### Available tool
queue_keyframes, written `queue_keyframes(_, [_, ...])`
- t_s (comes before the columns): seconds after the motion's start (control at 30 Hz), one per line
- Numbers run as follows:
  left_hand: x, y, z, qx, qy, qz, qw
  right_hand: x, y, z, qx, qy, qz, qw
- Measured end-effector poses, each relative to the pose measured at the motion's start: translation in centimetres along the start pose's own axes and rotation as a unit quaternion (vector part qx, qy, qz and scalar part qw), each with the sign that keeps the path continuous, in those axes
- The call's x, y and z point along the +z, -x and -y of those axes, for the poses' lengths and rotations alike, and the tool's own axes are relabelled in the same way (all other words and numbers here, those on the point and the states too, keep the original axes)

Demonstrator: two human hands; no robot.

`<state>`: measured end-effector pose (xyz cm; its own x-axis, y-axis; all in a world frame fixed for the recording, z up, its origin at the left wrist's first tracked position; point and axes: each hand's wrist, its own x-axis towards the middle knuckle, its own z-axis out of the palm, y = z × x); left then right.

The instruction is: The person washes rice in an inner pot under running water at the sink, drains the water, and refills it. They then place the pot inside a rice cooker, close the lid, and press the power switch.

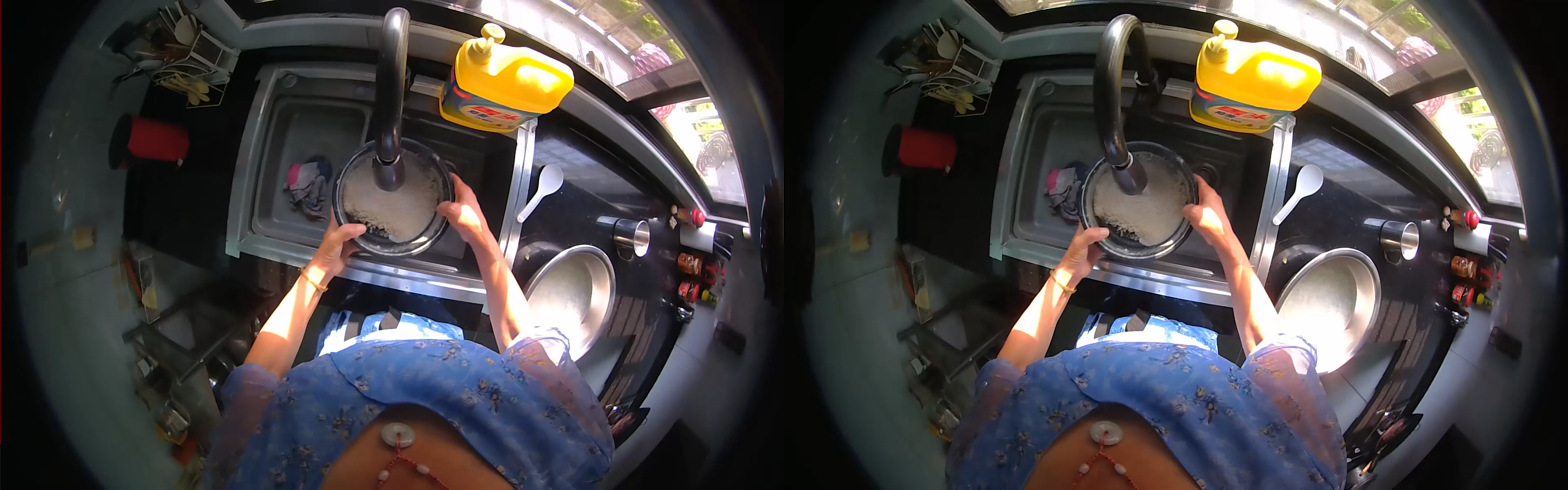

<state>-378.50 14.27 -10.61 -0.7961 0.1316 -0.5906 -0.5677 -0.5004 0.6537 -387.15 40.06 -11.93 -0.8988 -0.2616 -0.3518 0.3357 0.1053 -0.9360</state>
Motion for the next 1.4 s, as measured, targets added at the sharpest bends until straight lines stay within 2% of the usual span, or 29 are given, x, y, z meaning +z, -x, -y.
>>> queue_keyframes(0.07, [0.1, -1.1, 0.3, 0.009, -0.002, 0.010, 1.000, -0.9, -0.6, 1.0, 0.030, 0.066, -0.017, 0.997])
queue_keyframes(0.23, [0.0, -0.1, -0.9, 0.054, -0.040, -0.034, 0.997, 0.6, -1.2, -0.3, 0.036, 0.001, 0.006, 0.999])
queue_keyframes(0.3, [-0.4, 0.3, -0.3, 0.046, -0.045, -0.046, 0.997, 1.1, -0.2, -0.4, -0.037, 0.197, -0.174, 0.964])
queue_keyframes(0.33, [-0.2, 0.5, 0.2, 0.015, -0.034, -0.075, 0.996, 1.2, 0.6, 0.5, -0.113, 0.189, -0.200, 0.955])
queue_keyframes(0.37, [0.1, 0.4, 0.7, -0.016, -0.023, -0.103, 0.994, 1.5, 1.1, 1.5, -0.113, 0.190, -0.198, 0.955])
queue_keyframes(0.43, [0.1, 0.0, 1.9, -0.028, -0.013, -0.109, 0.994, 2.3, 2.2, 3.0, -0.046, 0.213, -0.072, 0.973])
queue_keyframes(0.47, [0.2, -0.1, 2.3, -0.045, -0.017, -0.114, 0.992, 3.3, 2.4, 3.0, -0.011, 0.243, -0.041, 0.969])
queue_keyframes(0.5, [0.4, -0.1, 2.6, -0.061, -0.021, -0.118, 0.991, 3.7, 2.3, 2.2, -0.028, 0.307, -0.022, 0.951])
queue_keyframes(0.57, [0.3, 0.3, 3.1, -0.060, -0.018, -0.106, 0.992, 3.4, 0.0, 0.3, 0.053, 0.403, 0.049, 0.912])
queue_keyframes(0.6, [0.3, 0.5, 3.4, -0.065, -0.018, -0.101, 0.993, 3.6, -1.2, 0.1, 0.053, 0.405, 0.049, 0.912])
queue_keyframes(0.67, [0.4, 0.7, 3.7, -0.070, -0.017, -0.100, 0.992, 5.2, -3.1, -0.5, 0.119, 0.390, 0.083, 0.909])
queue_keyframes(0.7, [0.7, 0.8, 3.7, -0.072, -0.019, -0.091, 0.993, 6.6, -4.1, -2.4, 0.119, 0.389, 0.084, 0.910])
queue_keyframes(0.77, [1.2, 0.8, 3.6, -0.074, -0.020, -0.082, 0.994, 9.5, -6.0, -7.1, 0.044, 0.517, 0.094, 0.849])
queue_keyframes(0.8, [1.3, 0.7, 3.6, -0.064, -0.015, -0.079, 0.995, 10.3, -5.5, -6.7, 0.044, 0.518, 0.094, 0.849])
queue_keyframes(0.87, [1.4, 0.3, 3.1, -0.054, -0.007, -0.073, 0.996, 11.3, -3.2, -4.9, -0.175, 0.463, 0.150, 0.856])
queue_keyframes(0.9, [1.1, 0.1, 2.7, -0.053, -0.009, -0.073, 0.996, 11.2, -2.3, -4.8, -0.172, 0.465, 0.150, 0.855])
queue_keyframes(0.97, [0.5, 0.0, 2.6, -0.052, -0.010, -0.071, 0.996, 10.5, -1.2, -4.2, -0.125, 0.378, 0.322, 0.859])
queue_keyframes(1.0, [0.1, 0.0, 2.8, -0.039, -0.020, -0.078, 0.996, 9.7, -0.9, -2.9, -0.125, 0.379, 0.322, 0.859])
queue_keyframes(1.07, [-0.1, -0.1, 2.5, -0.022, -0.044, -0.081, 0.996, 7.6, -0.5, 0.2, 0.015, 0.490, 0.435, 0.755])
queue_keyframes(1.1, [-0.4, -0.3, 2.6, -0.023, -0.042, -0.081, 0.996, 6.6, -1.1, 0.2, 0.017, 0.490, 0.436, 0.754])
queue_keyframes(1.23, [-0.7, -0.8, 3.2, -0.015, -0.049, -0.055, 0.997, 4.5, -4.6, 0.2, -0.174, 0.485, 0.158, 0.842])
queue_keyframes(1.27, [-0.6, -0.8, 3.2, -0.011, -0.050, -0.057, 0.997, 4.5, -4.9, 0.1, -0.181, 0.497, 0.141, 0.837])
queue_keyframes(1.3, [-0.3, -0.8, 2.9, -0.011, -0.050, -0.057, 0.997, 4.5, -5.1, -0.9, -0.182, 0.497, 0.141, 0.837])
queue_keyframes(1.33, [0.1, -0.8, 2.5, -0.014, -0.038, -0.059, 0.997, 4.6, -5.3, -2.2, -0.128, 0.527, 0.172, 0.822])
queue_keyframes(1.4, [0.3, -1.1, 2.4, -0.016, -0.023, -0.064, 0.998, 4.7, -4.9, -3.5, -0.101, 0.613, 0.298, 0.725])
